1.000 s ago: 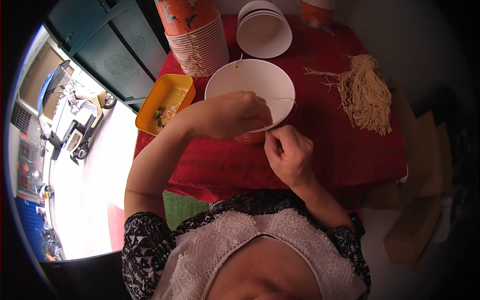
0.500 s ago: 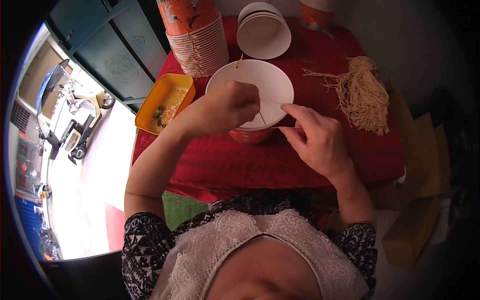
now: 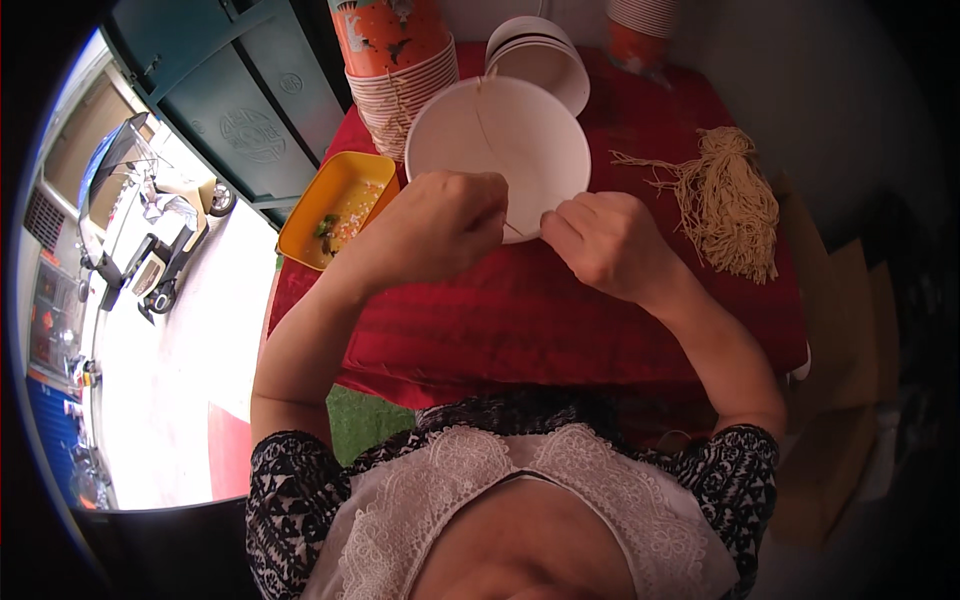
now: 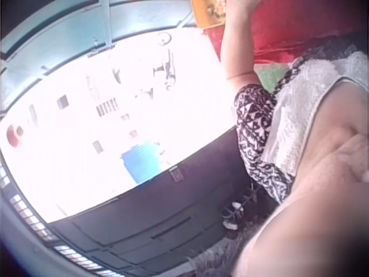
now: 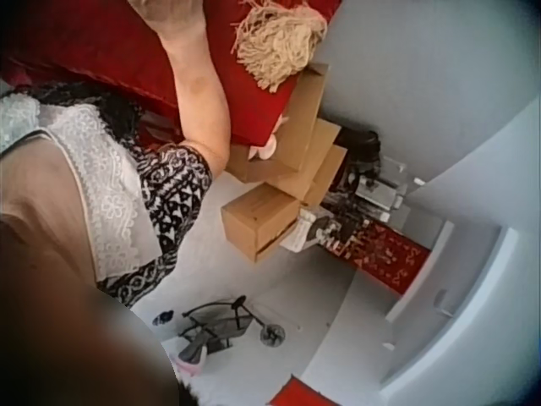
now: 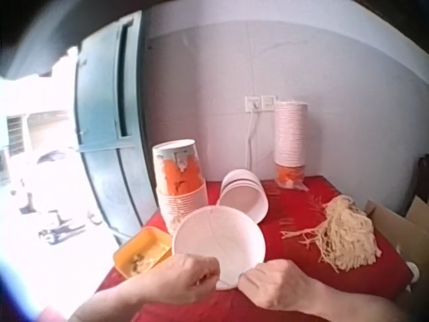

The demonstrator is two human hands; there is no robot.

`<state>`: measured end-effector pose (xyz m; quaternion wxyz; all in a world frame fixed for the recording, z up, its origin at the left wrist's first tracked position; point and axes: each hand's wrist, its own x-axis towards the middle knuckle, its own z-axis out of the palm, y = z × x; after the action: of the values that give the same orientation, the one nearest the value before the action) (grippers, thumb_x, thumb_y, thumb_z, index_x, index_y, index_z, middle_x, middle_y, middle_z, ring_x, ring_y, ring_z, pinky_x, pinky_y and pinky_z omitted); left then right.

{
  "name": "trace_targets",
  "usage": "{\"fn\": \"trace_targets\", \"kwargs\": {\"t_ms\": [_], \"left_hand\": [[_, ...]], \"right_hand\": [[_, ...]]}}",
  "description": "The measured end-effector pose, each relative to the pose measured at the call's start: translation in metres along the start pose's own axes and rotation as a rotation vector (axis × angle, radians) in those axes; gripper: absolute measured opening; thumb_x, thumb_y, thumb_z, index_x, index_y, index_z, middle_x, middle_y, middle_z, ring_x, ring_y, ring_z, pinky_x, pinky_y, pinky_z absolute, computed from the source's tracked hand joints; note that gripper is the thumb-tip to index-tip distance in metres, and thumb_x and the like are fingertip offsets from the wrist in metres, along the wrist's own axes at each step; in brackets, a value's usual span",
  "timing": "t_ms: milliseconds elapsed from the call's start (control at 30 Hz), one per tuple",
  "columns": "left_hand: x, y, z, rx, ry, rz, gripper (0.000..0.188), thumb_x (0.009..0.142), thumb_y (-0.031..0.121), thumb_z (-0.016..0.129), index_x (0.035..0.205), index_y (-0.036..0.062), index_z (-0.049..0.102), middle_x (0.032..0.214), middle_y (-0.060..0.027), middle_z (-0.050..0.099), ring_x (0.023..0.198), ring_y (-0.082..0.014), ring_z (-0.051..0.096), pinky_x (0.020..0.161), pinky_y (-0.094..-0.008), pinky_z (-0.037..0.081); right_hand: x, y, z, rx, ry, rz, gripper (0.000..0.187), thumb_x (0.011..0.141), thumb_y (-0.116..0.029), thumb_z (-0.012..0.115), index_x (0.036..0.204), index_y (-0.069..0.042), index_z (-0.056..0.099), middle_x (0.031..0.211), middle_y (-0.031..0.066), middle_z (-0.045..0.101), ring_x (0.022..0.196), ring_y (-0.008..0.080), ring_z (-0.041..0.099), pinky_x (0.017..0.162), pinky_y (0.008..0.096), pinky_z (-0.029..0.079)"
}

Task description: Tying a thin string through pre-drilled holes in plastic buckets.

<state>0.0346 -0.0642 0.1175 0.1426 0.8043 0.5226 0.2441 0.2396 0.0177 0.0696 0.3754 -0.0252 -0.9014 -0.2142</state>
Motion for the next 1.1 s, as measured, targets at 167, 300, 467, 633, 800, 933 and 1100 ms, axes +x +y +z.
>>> {"fn": "trace_targets", "kwargs": {"t_ms": [167,300,467,633,800,933,1100], "left_hand": [[0.010,-0.017,0.030,0.305,0.236,0.171,0.008,0.078,0.007,0.057,0.075,-0.0006,0.056,0.074,-0.0185,0.063,0.075,-0.0365,0.063,0.068,-0.0450,0.051],[0.006,-0.027,0.051,0.466,0.188,0.176,0.004,0.074,0.006,0.058,0.075,0.0019,0.057,0.077,-0.0154,0.063,0.077,-0.0335,0.064,0.071,-0.0427,0.052],[0.005,-0.029,0.075,0.448,0.104,0.150,0.007,0.073,0.005,0.058,0.078,0.0004,0.059,0.080,-0.0169,0.064,0.079,-0.0330,0.064,0.072,-0.0421,0.052],[0.008,-0.038,0.097,0.288,0.006,0.012,0.009,0.077,0.005,0.058,0.079,-0.0032,0.057,0.082,-0.0225,0.063,0.078,-0.0405,0.063,0.069,-0.0470,0.052],[0.018,-0.063,0.122,0.148,-0.027,-0.062,0.013,0.080,0.008,0.059,0.078,-0.0043,0.061,0.083,-0.0237,0.064,0.076,-0.0403,0.063,0.069,-0.0457,0.051],[0.024,-0.066,0.132,-0.184,0.111,-0.092,0.016,0.081,0.011,0.060,0.079,-0.0038,0.064,0.077,-0.0185,0.064,0.068,-0.0307,0.063,0.065,-0.0401,0.050],[0.027,-0.059,0.128,-0.443,0.077,-0.276,0.019,0.082,0.014,0.058,0.081,-0.0036,0.064,0.071,-0.0110,0.063,0.064,-0.0189,0.059,0.061,-0.0335,0.048]], "right_hand": [[-0.017,0.014,0.033,-0.118,0.100,-0.029,0.014,0.071,-0.007,0.066,0.068,-0.005,0.052,0.059,0.0033,0.049,0.050,0.0133,0.055,0.042,0.0251,0.043],[-0.033,0.010,0.047,-0.101,0.082,-0.027,0.010,0.075,-0.007,0.066,0.073,-0.003,0.057,0.057,0.0028,0.049,0.049,0.0113,0.053,0.040,0.0241,0.042],[-0.055,-0.001,0.052,-0.077,0.020,0.033,0.006,0.077,-0.006,0.064,0.078,-0.001,0.060,0.052,0.0020,0.050,0.044,0.0104,0.052,0.039,0.0238,0.041],[-0.072,-0.014,0.056,0.063,-0.233,0.216,0.007,0.075,-0.002,0.061,0.083,-0.001,0.060,0.054,0.0066,0.058,0.047,0.0192,0.060,0.041,0.0299,0.047],[-0.070,-0.019,0.056,0.089,-0.464,0.340,0.004,0.073,-0.002,0.062,0.076,-0.003,0.059,0.055,0.0118,0.061,0.049,0.0229,0.065,0.043,0.0338,0.053],[-0.069,-0.018,0.056,0.173,-0.529,0.424,0.004,0.072,-0.001,0.061,0.077,-0.002,0.060,0.056,0.0139,0.062,0.053,0.0260,0.066,0.046,0.0359,0.054],[-0.070,-0.018,0.059,0.211,-0.492,0.451,0.004,0.073,0.000,0.060,0.077,-0.001,0.060,0.057,0.0153,0.063,0.054,0.0279,0.067,0.048,0.0376,0.055]]}}
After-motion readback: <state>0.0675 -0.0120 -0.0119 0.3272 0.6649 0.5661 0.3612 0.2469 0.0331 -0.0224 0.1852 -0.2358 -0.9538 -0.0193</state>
